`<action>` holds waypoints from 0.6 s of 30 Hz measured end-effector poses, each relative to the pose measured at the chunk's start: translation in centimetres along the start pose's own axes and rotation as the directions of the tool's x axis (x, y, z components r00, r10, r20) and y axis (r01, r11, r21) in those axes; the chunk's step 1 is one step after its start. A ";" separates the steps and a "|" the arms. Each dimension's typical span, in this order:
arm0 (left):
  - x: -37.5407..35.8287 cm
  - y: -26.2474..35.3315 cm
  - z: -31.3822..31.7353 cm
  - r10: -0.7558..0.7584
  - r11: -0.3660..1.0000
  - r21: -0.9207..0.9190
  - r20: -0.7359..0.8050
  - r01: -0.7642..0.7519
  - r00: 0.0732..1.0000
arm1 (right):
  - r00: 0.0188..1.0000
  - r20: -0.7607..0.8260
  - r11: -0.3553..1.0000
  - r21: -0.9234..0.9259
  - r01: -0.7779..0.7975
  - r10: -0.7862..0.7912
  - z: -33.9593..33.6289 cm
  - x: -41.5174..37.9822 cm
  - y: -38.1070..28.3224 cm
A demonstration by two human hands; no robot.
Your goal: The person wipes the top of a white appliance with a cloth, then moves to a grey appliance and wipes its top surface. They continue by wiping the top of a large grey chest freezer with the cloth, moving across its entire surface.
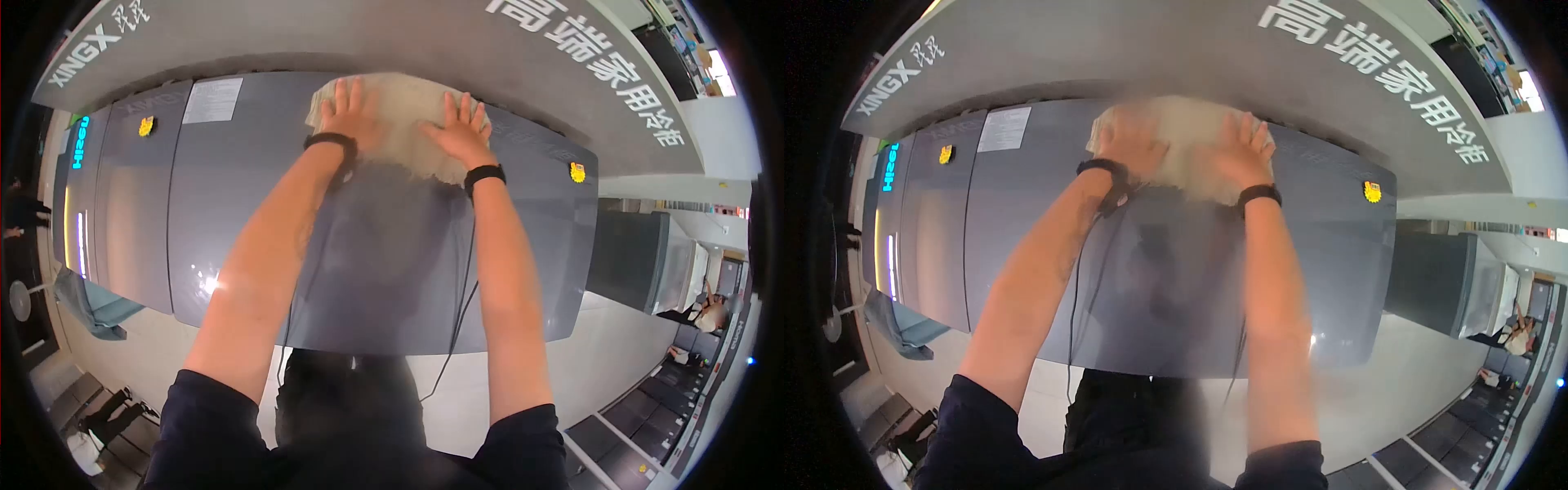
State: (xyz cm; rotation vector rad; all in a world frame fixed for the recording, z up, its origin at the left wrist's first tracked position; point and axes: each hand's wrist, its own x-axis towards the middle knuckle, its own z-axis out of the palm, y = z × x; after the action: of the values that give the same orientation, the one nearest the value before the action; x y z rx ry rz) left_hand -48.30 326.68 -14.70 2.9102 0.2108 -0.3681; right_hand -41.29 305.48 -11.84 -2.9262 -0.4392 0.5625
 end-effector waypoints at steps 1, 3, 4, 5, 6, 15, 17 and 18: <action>0.4 -0.4 -0.2 0.041 0.999 0.025 -0.016 -0.041 0.999 | 1.000 0.015 1.000 0.015 -0.009 0.009 -0.4 0.8 0.0; 1.0 0.2 -0.9 0.006 0.998 -0.066 -0.079 -0.011 0.997 | 0.999 0.028 1.000 0.008 -0.026 0.025 -0.6 1.6 -0.1; 0.7 0.2 -1.3 0.028 0.994 -0.106 -0.110 -0.040 0.994 | 0.999 0.026 0.999 -0.010 -0.033 0.034 -0.5 1.8 -0.1; 0.8 0.2 -1.8 0.020 0.995 -0.099 -0.085 -0.029 0.996 | 0.999 0.017 0.999 -0.028 -0.039 0.039 -0.5 2.2 -0.2; 0.5 0.3 -2.9 0.010 0.996 -0.090 -0.058 -0.015 0.998 | 1.000 -0.008 0.999 -0.042 -0.024 0.024 -0.5 2.6 -0.2; -6.5 1.5 1.5 0.018 0.999 -0.043 -0.155 -0.025 0.988 | 0.991 -0.112 0.996 -0.063 0.067 -0.074 4.2 -4.6 1.1; -9.5 1.7 1.6 0.038 0.998 -0.033 -0.156 -0.044 0.987 | 0.982 -0.144 0.989 -0.095 0.110 -0.123 4.7 -6.6 0.8; -11.0 1.8 1.9 0.062 0.998 -0.005 -0.161 -0.064 0.985 | 0.983 -0.134 0.989 -0.088 0.117 -0.129 5.2 -7.8 1.0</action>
State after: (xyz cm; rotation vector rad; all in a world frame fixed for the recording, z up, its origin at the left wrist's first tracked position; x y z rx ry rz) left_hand -58.99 323.30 -13.30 2.9289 0.1436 -0.1210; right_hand -49.96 302.56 -14.17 -2.9623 -0.6333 0.3289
